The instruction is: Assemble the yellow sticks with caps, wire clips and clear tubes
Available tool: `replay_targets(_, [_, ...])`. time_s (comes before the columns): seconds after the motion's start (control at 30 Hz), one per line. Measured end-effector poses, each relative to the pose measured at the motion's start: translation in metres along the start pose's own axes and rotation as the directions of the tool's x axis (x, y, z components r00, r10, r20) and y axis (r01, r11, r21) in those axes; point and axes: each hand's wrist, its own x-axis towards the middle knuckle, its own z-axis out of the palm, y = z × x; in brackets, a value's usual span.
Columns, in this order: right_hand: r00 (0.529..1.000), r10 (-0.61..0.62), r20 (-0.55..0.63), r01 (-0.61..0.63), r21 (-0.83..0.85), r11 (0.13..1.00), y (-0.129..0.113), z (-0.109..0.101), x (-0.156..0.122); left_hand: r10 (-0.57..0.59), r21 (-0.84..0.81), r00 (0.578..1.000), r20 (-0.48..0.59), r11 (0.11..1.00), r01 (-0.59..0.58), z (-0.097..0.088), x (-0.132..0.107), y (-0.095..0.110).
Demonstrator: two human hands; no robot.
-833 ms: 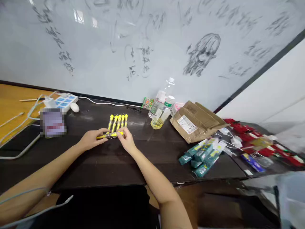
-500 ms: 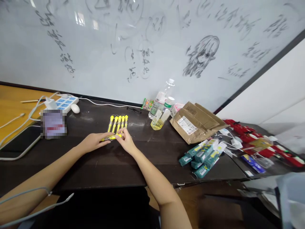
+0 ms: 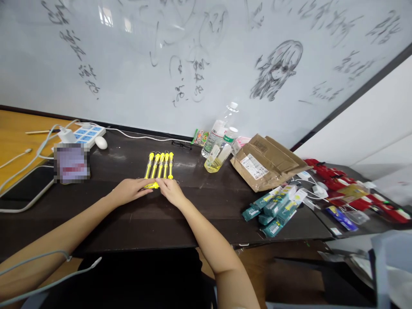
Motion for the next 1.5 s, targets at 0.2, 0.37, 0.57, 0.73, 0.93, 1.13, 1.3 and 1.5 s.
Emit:
replay_targets(0.2, [0.995, -0.091, 0.037, 0.090, 0.011, 0.996, -0.002, -0.002, 0.001, -0.001, -0.018, 1.000, 0.019, 1.000, 0.001, -0.001, -0.001, -0.002])
replay_targets(0.37, [0.988, -0.126, 0.094, 0.120, 0.063, 0.991, 0.000, -0.006, 0.000, -0.008, -0.052, 0.998, 0.055, 0.999, 0.011, -0.006, 0.000, -0.002])
replay_targets(0.57, [0.983, -0.113, 0.146, 0.071, 0.267, 0.961, 0.007, -0.005, 0.002, -0.013, -0.072, 0.997, 0.081, 0.997, 0.018, -0.008, 0.000, -0.002])
replay_targets(0.73, [0.995, -0.049, 0.088, 0.015, 0.352, 0.936, 0.009, -0.001, 0.003, 0.005, -0.069, 0.998, 0.067, 0.998, 0.000, -0.004, 0.000, -0.001])
replay_targets(0.93, [0.995, -0.063, 0.078, 0.032, 0.350, 0.936, 0.008, -0.006, 0.005, 0.022, -0.087, 0.998, 0.065, 0.996, -0.016, -0.004, 0.000, 0.000])
replay_targets(1.13, [0.989, -0.026, 0.143, -0.019, 0.306, 0.952, 0.005, -0.008, 0.003, -0.008, -0.079, 0.998, 0.063, 0.997, 0.013, -0.002, 0.001, 0.001])
replay_targets(1.3, [0.985, -0.136, 0.108, 0.103, 0.268, 0.958, -0.001, -0.015, -0.004, -0.016, -0.144, 0.999, 0.051, 0.989, 0.023, -0.006, 0.002, 0.004])
replay_targets(1.5, [0.995, -0.042, 0.092, 0.016, 0.262, 0.965, 0.000, -0.014, -0.009, 0.028, -0.180, 0.998, 0.050, 0.983, -0.019, -0.004, 0.002, 0.006])
